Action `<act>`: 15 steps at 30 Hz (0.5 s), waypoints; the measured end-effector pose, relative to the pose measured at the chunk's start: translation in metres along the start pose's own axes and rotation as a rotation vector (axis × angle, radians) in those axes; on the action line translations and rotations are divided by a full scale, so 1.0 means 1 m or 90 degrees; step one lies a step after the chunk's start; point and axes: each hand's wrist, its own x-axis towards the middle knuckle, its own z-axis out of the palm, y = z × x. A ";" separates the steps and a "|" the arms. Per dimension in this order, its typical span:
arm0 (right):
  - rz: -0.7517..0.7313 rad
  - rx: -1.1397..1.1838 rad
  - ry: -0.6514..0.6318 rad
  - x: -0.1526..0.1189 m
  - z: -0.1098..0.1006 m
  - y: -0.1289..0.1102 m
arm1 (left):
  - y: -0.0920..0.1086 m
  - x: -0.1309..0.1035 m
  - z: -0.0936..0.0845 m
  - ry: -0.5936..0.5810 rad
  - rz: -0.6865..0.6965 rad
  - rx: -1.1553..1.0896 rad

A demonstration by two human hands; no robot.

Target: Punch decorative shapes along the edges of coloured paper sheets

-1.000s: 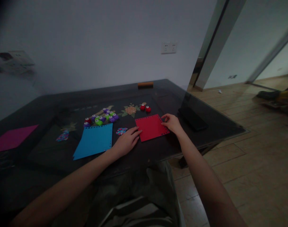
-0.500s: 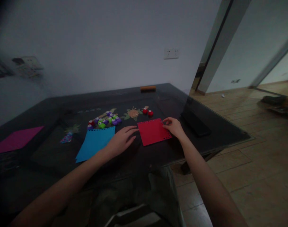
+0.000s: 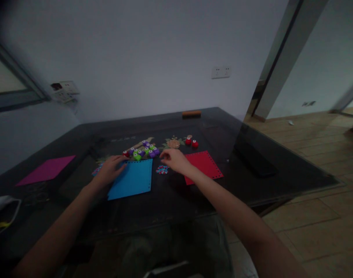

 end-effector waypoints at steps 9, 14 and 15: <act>-0.049 -0.266 -0.064 0.047 0.068 -0.010 | -0.006 -0.006 0.005 -0.106 0.002 0.009; -0.049 -0.311 -0.084 0.044 0.073 -0.007 | -0.009 -0.006 0.010 -0.126 -0.030 0.028; -0.049 -0.308 -0.086 0.043 0.073 -0.007 | -0.009 -0.006 0.010 -0.125 -0.033 0.027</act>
